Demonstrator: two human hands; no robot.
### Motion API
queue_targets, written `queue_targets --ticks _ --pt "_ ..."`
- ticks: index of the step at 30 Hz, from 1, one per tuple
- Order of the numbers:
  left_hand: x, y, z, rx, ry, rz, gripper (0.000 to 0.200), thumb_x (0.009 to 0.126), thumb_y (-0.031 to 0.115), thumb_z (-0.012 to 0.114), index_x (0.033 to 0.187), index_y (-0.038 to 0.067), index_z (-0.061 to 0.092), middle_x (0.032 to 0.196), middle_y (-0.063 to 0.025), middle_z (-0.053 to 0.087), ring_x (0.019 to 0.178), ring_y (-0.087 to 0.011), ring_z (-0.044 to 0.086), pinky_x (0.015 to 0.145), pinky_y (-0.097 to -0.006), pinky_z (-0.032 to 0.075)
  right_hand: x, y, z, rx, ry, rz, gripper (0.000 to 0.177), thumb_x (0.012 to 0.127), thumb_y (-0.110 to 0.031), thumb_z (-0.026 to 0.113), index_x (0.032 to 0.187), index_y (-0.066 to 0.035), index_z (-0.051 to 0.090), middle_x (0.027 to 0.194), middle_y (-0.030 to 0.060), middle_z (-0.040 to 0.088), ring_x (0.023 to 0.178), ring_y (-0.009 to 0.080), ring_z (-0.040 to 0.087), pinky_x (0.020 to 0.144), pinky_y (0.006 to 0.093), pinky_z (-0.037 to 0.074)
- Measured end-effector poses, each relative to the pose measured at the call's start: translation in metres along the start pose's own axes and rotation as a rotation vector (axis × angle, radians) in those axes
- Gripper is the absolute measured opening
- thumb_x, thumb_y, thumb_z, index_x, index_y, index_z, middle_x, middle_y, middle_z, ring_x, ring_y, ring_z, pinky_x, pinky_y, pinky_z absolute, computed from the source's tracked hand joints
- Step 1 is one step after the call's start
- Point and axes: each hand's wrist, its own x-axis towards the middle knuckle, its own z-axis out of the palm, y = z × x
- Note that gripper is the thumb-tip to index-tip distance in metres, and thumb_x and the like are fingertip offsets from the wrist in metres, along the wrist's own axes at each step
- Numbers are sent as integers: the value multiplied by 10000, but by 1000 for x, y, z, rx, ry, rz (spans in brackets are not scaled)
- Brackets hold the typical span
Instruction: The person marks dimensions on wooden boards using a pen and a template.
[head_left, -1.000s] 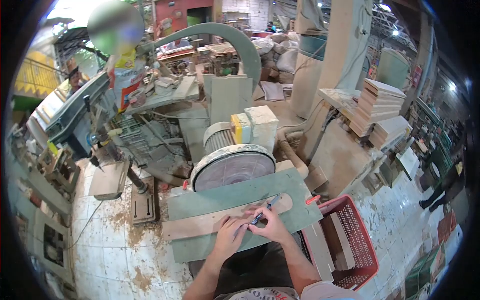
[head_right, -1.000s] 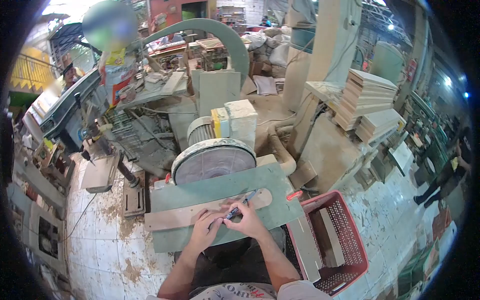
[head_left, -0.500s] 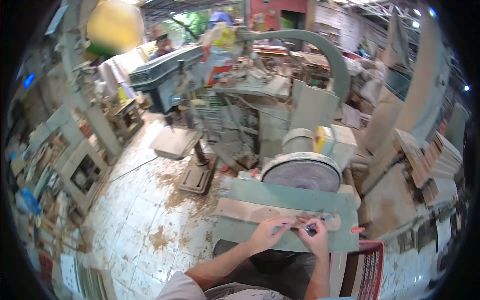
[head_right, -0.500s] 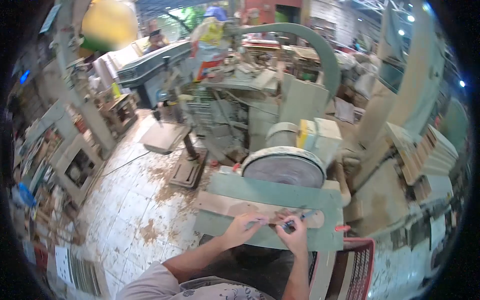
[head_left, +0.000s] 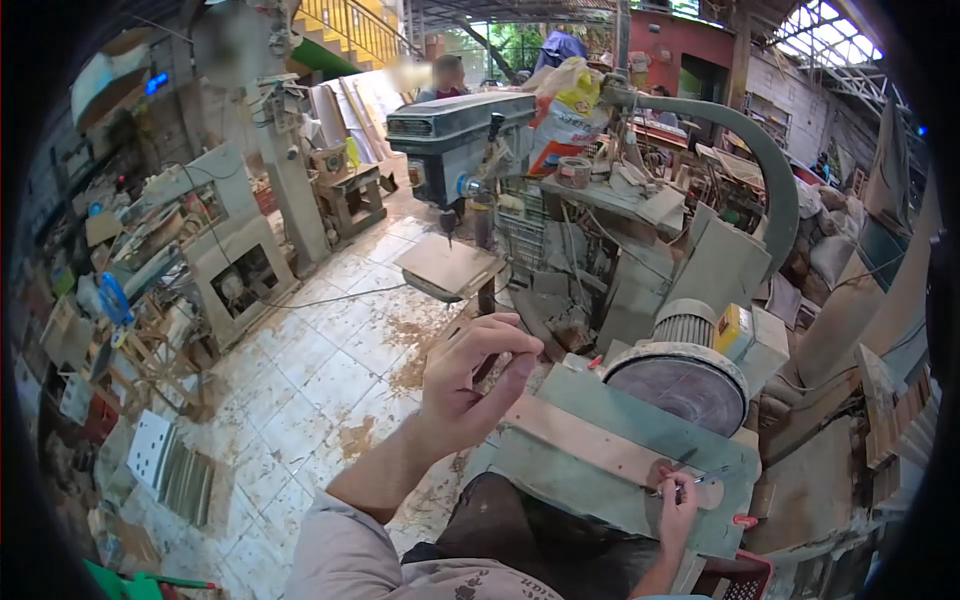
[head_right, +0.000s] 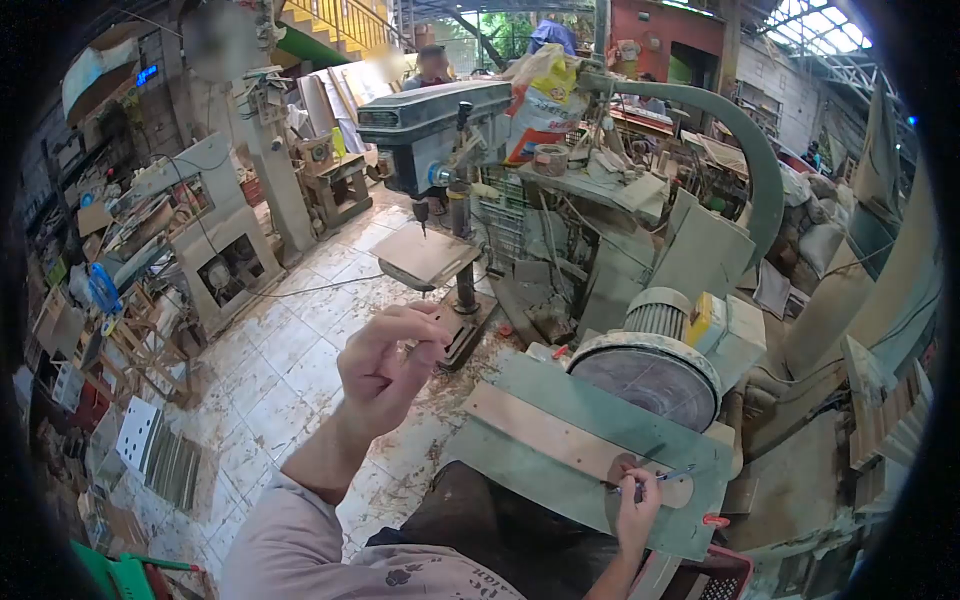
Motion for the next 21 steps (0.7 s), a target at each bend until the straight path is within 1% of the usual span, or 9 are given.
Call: queue_targets --ticks 1,2,4,5,8,10,13,17,21 --pt "0 3 3 13 80 -3 54 899 60 645 926 14 651 791 -87 659 747 -170 626 713 -290 494 0 3 0 -17 53 -9 115 937 -115 564 948 -5 596 1010 85 643 914 140 583 810 280 453" --pt "-3 5 0 19 81 2 54 899 60 645 926 14 651 791 -87 659 747 -170 626 713 -290 494 1 5 -4 -72 31 -8 129 944 -104 545 1006 -1 591 948 50 603 870 132 569 782 274 450" --pt "-16 7 -4 106 -253 -282 83 896 95 667 900 13 661 647 -66 602 576 -108 565 529 -247 440 0 2 -2 -15 36 -22 135 945 -99 538 1033 -5 583 938 47 588 869 132 569 780 273 450" --pt "-26 -6 8 54 -239 -211 120 897 127 677 863 13 667 557 -51 529 473 -84 481 459 -264 390 -1 -3 -1 38 47 -34 147 947 -93 532 1059 -9 574 929 45 573 868 132 569 778 272 450" --pt "-58 -29 42 -23 -427 -377 224 930 215 634 851 8 663 568 -70 512 493 -105 471 473 -285 386 -1 -8 3 23 56 -15 186 927 -70 568 1104 -15 552 925 56 581 860 130 571 765 272 455" --pt "-85 -43 75 -101 -509 -349 187 927 176 623 855 10 674 606 -97 575 512 -181 539 506 -320 410 -5 -20 4 -25 24 15 223 903 -61 604 1114 -15 546 920 62 588 853 130 574 761 272 459" --pt "-92 -35 100 -173 -602 -333 225 935 213 608 860 10 670 621 -110 577 525 -222 542 520 -339 413 -5 -19 4 -16 2 50 321 845 -37 672 1135 -20 534 917 72 606 845 131 582 757 274 468" --pt "-90 -35 107 -190 -624 -310 241 942 233 597 873 16 673 632 -116 580 535 -222 542 517 -337 409 -8 -22 5 16 -19 16 417 785 -25 721 1151 -29 519 931 80 635 854 136 594 771 278 474" --pt "-80 -39 93 -173 -569 -322 209 932 205 617 871 12 669 642 -116 583 542 -219 544 521 -336 412 -7 -25 7 -3 -21 42 391 777 -13 713 1116 -23 518 942 84 642 870 140 596 789 284 475"
